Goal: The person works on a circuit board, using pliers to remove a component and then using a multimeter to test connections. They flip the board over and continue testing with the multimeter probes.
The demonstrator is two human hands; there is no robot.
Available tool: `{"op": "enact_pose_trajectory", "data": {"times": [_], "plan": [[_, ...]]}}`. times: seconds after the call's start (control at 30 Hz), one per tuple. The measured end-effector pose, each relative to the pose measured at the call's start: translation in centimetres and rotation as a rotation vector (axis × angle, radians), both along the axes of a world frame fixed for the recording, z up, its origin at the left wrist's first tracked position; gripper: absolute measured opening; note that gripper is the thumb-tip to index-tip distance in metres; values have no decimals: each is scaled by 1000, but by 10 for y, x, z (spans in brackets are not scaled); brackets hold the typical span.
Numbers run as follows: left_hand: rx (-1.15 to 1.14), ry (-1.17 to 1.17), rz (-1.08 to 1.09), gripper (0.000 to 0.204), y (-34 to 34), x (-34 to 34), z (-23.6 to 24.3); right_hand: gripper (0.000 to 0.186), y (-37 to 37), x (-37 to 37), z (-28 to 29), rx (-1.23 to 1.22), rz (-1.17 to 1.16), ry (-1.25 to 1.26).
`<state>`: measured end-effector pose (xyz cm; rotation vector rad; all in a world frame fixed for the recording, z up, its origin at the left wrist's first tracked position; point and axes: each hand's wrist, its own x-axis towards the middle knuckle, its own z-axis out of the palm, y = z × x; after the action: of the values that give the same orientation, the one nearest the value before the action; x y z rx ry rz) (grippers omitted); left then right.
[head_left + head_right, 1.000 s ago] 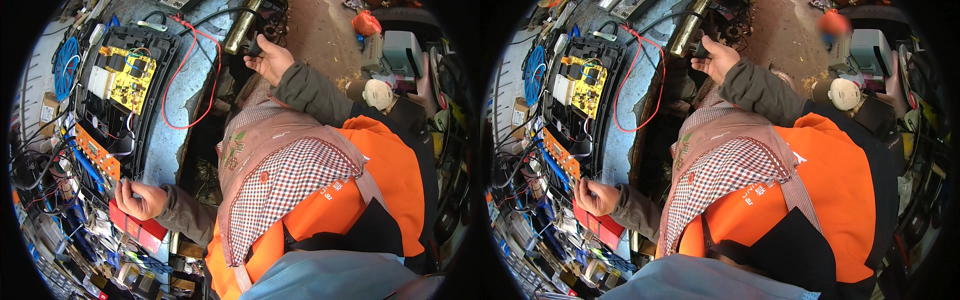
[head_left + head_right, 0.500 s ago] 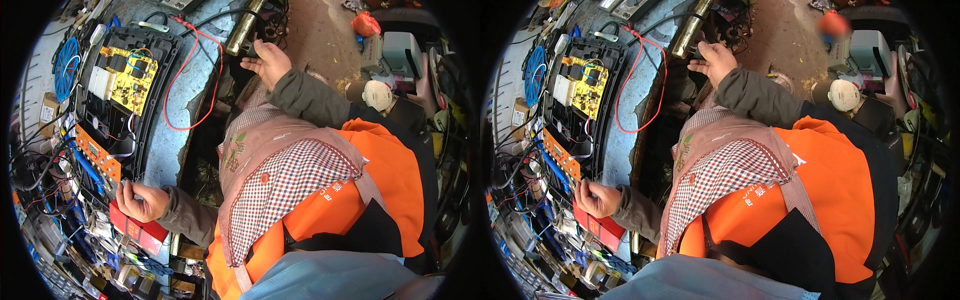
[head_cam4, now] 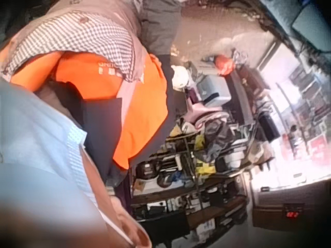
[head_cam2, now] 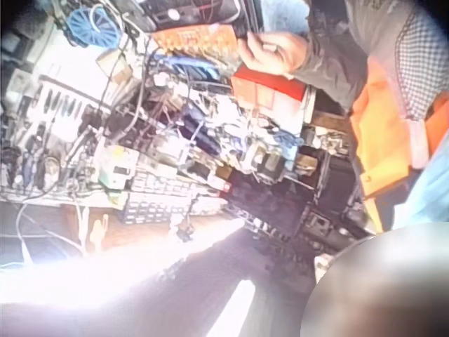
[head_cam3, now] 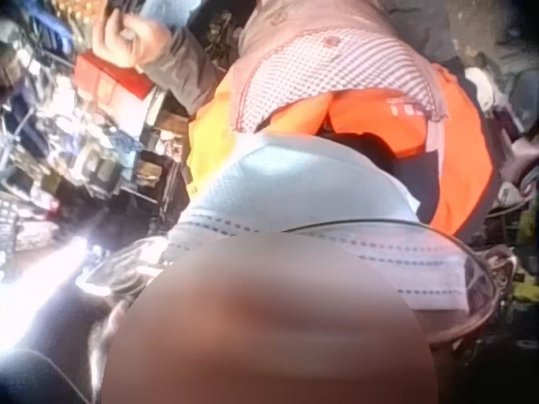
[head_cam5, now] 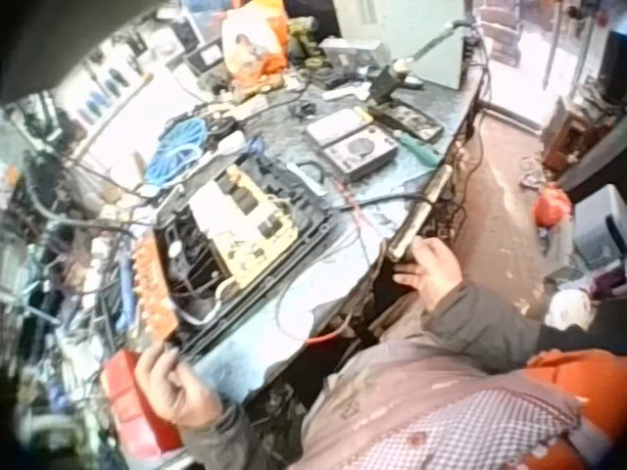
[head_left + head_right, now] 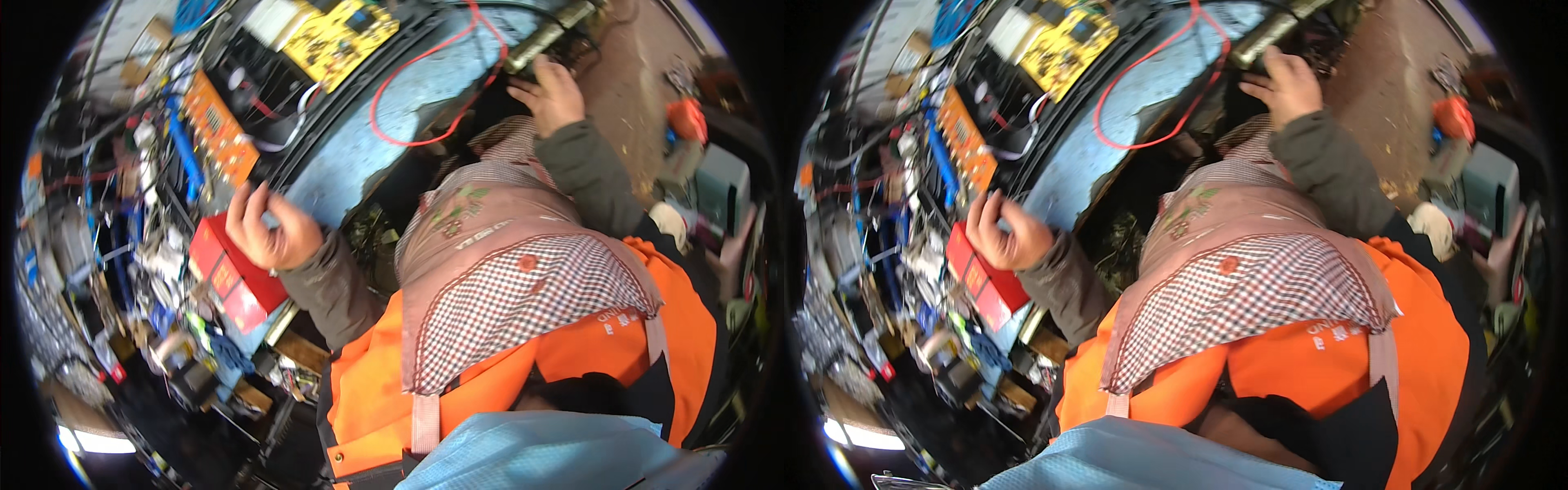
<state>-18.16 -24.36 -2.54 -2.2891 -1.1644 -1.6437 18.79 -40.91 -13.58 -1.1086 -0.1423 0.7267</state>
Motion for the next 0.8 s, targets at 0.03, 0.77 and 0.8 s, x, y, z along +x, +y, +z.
{"op": "enact_pose_trajectory", "data": {"times": [0.03,0.77,0.8], "plan": [[0,-44,-14,24,0,4,1,63,-4,4,1,-31,35,-17],[7,-114,57,25,-2,-1,2,25,-30,29,-77,-237,-14,253],[4,-111,57,25,-2,-1,2,25,-30,29,-78,-245,-11,261]]}}
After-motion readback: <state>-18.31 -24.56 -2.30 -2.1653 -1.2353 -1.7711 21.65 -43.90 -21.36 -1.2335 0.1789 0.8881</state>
